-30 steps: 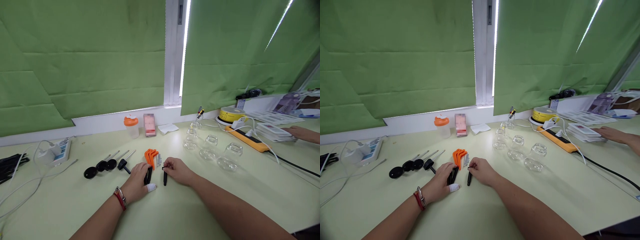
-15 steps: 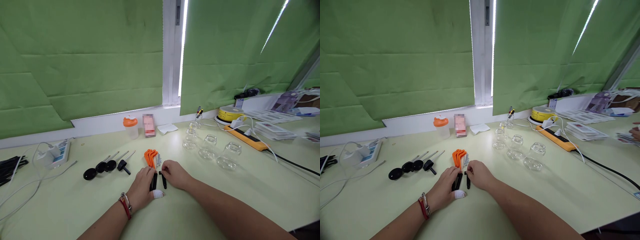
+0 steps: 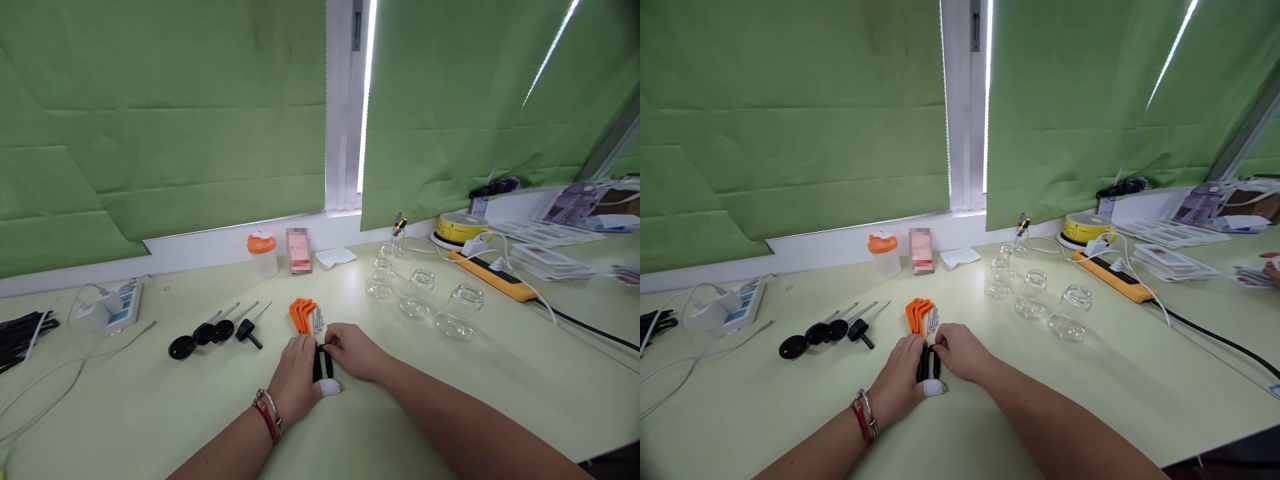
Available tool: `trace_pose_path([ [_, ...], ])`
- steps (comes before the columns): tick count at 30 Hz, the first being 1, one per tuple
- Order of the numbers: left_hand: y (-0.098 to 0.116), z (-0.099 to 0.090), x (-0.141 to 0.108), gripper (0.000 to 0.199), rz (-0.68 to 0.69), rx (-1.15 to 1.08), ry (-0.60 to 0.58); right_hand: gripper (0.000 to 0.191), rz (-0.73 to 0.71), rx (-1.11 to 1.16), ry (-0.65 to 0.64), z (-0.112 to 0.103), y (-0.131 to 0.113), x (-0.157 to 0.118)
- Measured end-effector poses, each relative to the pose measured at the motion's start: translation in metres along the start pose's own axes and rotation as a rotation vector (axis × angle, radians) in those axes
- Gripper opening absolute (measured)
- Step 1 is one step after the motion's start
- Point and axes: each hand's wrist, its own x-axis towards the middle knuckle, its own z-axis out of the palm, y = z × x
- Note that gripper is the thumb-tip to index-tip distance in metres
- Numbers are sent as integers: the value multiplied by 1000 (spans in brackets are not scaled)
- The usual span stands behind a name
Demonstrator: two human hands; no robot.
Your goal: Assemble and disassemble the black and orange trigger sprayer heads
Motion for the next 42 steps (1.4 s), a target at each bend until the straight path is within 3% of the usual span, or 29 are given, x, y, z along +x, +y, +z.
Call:
trace_pose_path([
  [4,-2,0,-2,63,36,-2,-4,17,5,-93,88,-6,0,3],
  [7,-2,-1,-2,61,54,3,-30,26,15,-244,150,-13,4,7],
  [15,-2,-1,-1,53,50,8,-12,27,-36,-413,71,-9,3,9],
  [24,2,1,0,48,36,-24,34,32,-97,-364,60,-8,-8,7],
  [28,-5,2,0,54,35,-125,116,32,-225,-350,101,-8,-21,-1],
  [33,-17,-11,-2,27,0,-337,339,30,-419,-370,72,2,-41,-15],
  [37,-28,-21,-2,26,-71,-420,509,48,-487,-428,-32,12,-53,-26],
  [42,-41,-21,4,26,-100,-390,584,65,-493,-457,-221,19,-57,-31],
])
